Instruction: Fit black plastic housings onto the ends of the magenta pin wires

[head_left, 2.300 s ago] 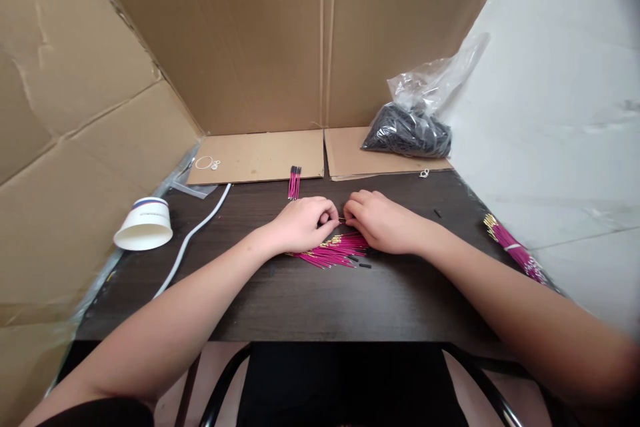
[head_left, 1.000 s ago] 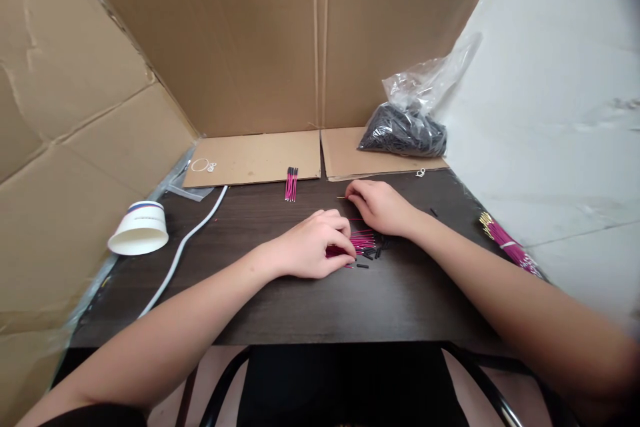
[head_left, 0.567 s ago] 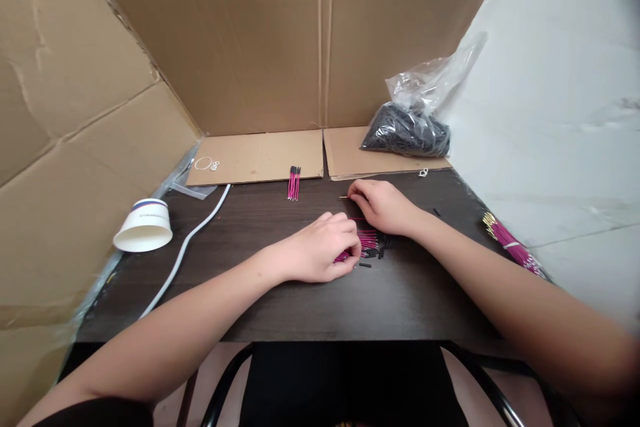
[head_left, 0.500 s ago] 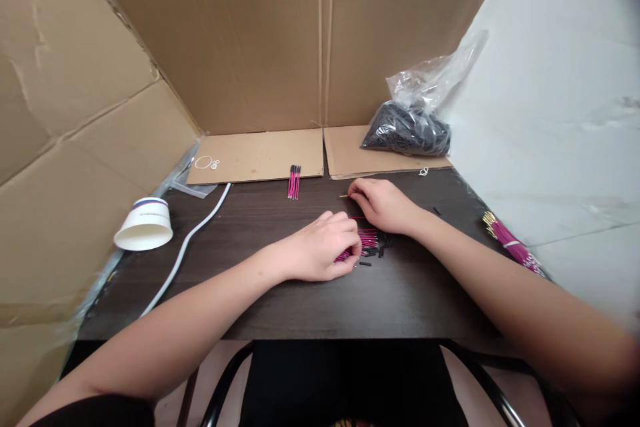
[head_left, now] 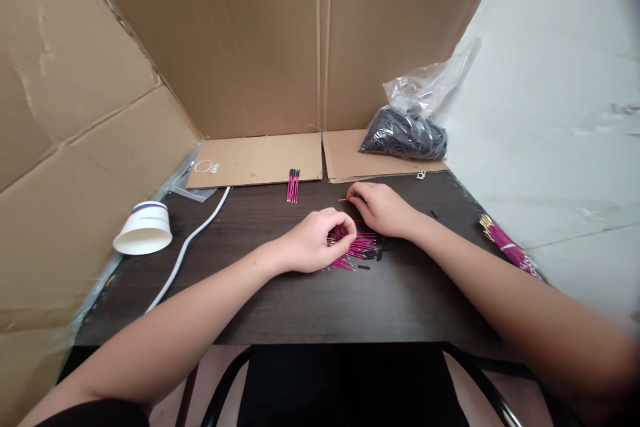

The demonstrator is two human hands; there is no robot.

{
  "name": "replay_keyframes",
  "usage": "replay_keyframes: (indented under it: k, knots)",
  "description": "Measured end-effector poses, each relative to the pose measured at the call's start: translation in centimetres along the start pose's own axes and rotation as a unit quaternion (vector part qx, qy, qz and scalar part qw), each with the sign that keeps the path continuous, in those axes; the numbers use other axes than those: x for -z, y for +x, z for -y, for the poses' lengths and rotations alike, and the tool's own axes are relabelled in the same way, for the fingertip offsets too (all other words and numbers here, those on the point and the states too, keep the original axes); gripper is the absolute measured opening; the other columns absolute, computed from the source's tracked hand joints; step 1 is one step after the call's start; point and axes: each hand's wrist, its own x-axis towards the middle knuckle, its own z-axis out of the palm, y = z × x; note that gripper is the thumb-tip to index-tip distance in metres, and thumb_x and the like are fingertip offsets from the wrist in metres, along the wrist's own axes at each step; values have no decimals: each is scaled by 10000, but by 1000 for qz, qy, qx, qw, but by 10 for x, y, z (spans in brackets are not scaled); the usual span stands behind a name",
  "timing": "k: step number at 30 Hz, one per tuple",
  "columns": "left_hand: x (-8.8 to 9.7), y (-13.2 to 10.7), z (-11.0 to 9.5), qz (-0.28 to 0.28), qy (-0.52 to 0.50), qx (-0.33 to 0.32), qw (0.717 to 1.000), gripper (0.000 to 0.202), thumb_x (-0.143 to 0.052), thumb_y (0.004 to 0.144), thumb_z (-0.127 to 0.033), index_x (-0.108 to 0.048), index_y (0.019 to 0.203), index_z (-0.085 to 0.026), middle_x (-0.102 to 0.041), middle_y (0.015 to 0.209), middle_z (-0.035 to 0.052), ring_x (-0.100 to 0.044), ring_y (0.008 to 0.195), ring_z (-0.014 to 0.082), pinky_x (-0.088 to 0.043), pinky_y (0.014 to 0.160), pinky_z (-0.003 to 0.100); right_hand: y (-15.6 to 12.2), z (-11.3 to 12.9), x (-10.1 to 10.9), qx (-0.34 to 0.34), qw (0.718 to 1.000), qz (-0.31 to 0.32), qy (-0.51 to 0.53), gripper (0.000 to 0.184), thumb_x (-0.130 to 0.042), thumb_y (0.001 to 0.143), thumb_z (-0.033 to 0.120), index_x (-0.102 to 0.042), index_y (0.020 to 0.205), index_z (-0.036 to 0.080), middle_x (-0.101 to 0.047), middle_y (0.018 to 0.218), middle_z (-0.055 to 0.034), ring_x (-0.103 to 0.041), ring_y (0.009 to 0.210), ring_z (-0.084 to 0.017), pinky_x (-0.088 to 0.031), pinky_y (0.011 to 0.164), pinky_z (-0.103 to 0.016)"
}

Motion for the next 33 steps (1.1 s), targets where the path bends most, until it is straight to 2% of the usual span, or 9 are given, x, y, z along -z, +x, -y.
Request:
replay_keyframes:
  k: [7, 10, 13, 16, 20, 24, 27, 30, 33]
  knots:
    - [-7, 5, 10, -64, -148, 122, 979, 180, -772, 981, -336, -789, 987, -156, -760, 878, 51, -637, 746, 154, -517, 722, 314, 0, 2, 1, 4, 1000, 4, -5, 117, -546, 1094, 173, -652, 1053, 202, -779, 1028, -100, -702, 902, -244, -497, 824, -345]
    - [-9, 11, 19, -116, -231, 141, 956, 165, -815, 927, -267, -791, 1035, -144, -788, 916, 67, -702, 793, 163, -569, 776, 329, 0, 2, 2, 5, 1000, 6, -8, 123, -542, 1096, 170, -653, 1053, 200, -775, 1025, -102, -702, 910, -247, -494, 827, -343]
    - [-8, 16, 25, -143, -278, 153, 938, 189, -822, 899, -216, -790, 1070, -141, -804, 974, 77, -716, 796, 154, -603, 802, 342, 1, 2, 2, 5, 1000, 9, -11, 133, -534, 1102, 179, -659, 1063, 197, -779, 1038, -108, -705, 925, -256, -498, 837, -351]
    - [-6, 17, 26, -147, -286, 158, 934, 203, -842, 879, -209, -794, 1061, -134, -796, 940, 65, -685, 746, 134, -607, 794, 340, 0, 1, 2, 3, 1000, 16, -11, 134, -535, 1103, 186, -667, 1080, 199, -783, 1051, -110, -711, 938, -258, -504, 845, -353]
    - [-3, 16, 26, -155, -280, 149, 936, 204, -855, 851, -177, -793, 1038, -127, -789, 945, 66, -697, 813, 140, -600, 839, 336, 0, 1, 2, 5, 1000, 18, -9, 130, -538, 1097, 183, -666, 1078, 199, -781, 1053, -110, -712, 938, -259, -511, 844, -358]
    - [0, 16, 29, -151, -310, 152, 926, 266, -835, 879, -204, -789, 1125, -118, -779, 970, 70, -676, 776, 132, -593, 801, 334, -1, 1, 2, 12, 1000, 7, -9, 136, -533, 1102, 188, -666, 1087, 207, -775, 1044, -100, -704, 930, -257, -511, 836, -363]
    - [2, 16, 31, -138, -318, 154, 925, 285, -809, 922, -240, -790, 1179, -119, -759, 898, 48, -654, 735, 129, -575, 775, 329, 0, 2, 3, 15, 1000, 2, -7, 146, -523, 1109, 190, -666, 1098, 213, -767, 1042, -94, -696, 933, -250, -509, 838, -359]
    - [3, 16, 32, -121, -322, 146, 928, 245, -818, 944, -278, -794, 1130, -121, -751, 841, 38, -672, 750, 139, -579, 830, 348, 1, 3, 4, 19, 1000, 3, -1, 149, -516, 1114, 193, -662, 1093, 212, -757, 1042, -93, -690, 945, -248, -508, 855, -359]
    - [0, 15, 30, -90, -375, 126, 914, 262, -857, 942, -348, -777, 1053, -125, -784, 913, 73, -748, 863, 182, -601, 929, 393, 0, 4, 4, 17, 1000, 3, 3, 152, -511, 1113, 185, -657, 1076, 210, -749, 1041, -94, -686, 945, -245, -505, 860, -358]
